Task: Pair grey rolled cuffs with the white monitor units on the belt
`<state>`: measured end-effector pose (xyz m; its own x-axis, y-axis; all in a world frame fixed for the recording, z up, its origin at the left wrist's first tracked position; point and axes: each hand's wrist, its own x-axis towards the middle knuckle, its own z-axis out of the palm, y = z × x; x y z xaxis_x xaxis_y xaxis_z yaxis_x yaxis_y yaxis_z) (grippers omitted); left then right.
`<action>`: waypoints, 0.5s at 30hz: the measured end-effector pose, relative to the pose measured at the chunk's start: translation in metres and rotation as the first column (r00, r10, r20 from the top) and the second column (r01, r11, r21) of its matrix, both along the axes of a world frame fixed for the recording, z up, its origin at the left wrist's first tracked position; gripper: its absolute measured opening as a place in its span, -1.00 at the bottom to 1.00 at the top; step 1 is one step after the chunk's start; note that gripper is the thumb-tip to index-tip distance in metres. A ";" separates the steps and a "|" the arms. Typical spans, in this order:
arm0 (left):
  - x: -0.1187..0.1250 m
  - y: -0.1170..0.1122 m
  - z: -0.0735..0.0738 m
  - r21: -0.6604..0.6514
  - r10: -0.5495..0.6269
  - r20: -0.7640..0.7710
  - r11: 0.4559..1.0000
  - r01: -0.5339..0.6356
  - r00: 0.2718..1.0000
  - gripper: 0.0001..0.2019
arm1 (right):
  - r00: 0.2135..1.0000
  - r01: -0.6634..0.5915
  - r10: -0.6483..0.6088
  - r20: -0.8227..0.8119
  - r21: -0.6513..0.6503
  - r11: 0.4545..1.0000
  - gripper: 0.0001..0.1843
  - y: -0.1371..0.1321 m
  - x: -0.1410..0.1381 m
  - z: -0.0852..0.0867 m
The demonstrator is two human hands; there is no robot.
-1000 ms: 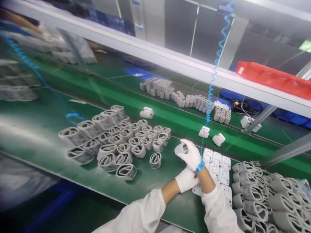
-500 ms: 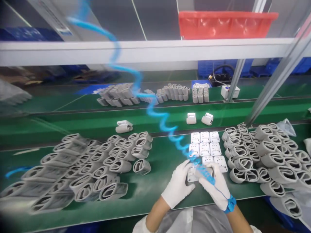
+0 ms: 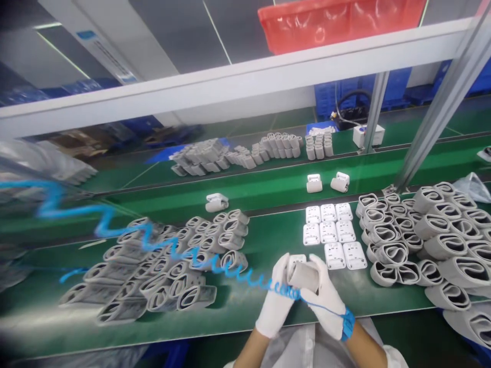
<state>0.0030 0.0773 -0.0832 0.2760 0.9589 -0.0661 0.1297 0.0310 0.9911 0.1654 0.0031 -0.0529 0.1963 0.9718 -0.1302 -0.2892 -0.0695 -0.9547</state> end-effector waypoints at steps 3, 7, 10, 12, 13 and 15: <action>-0.006 0.006 -0.002 -0.189 0.088 0.257 0.981 -0.039 0.963 -0.11 | 0.988 -0.053 0.051 -0.146 -0.011 0.999 0.04 0.005 -0.005 0.011; 0.002 0.026 -0.001 -0.260 0.175 0.312 0.961 -0.093 0.934 -0.19 | 0.960 0.073 -0.074 -0.269 -0.013 0.997 -0.06 0.021 -0.010 0.008; 0.007 0.043 0.011 -0.210 0.185 0.254 0.969 -0.132 0.949 -0.39 | 0.951 0.095 -0.103 -0.291 -0.043 0.995 -0.22 0.031 -0.009 0.005; 0.010 0.055 0.023 -0.204 0.196 0.293 0.969 -0.139 0.936 -0.49 | 0.944 0.083 -0.096 -0.315 -0.053 0.995 -0.28 0.038 -0.005 0.008; 0.012 0.061 0.030 -0.217 0.188 0.349 0.969 -0.116 0.918 -0.51 | 0.944 0.085 -0.095 -0.317 -0.046 0.995 -0.30 0.042 -0.002 0.012; 0.020 0.075 0.045 -0.237 0.157 0.488 0.971 -0.042 0.859 -0.52 | 0.962 0.079 -0.071 -0.265 0.020 0.997 -0.30 0.054 0.007 0.023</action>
<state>0.0227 0.1520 -0.0379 0.2302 0.9618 -0.1480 -0.3964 0.2316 0.8884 0.1727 0.0569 -0.0298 0.2313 0.9599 -0.1585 -0.5347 -0.0107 -0.8450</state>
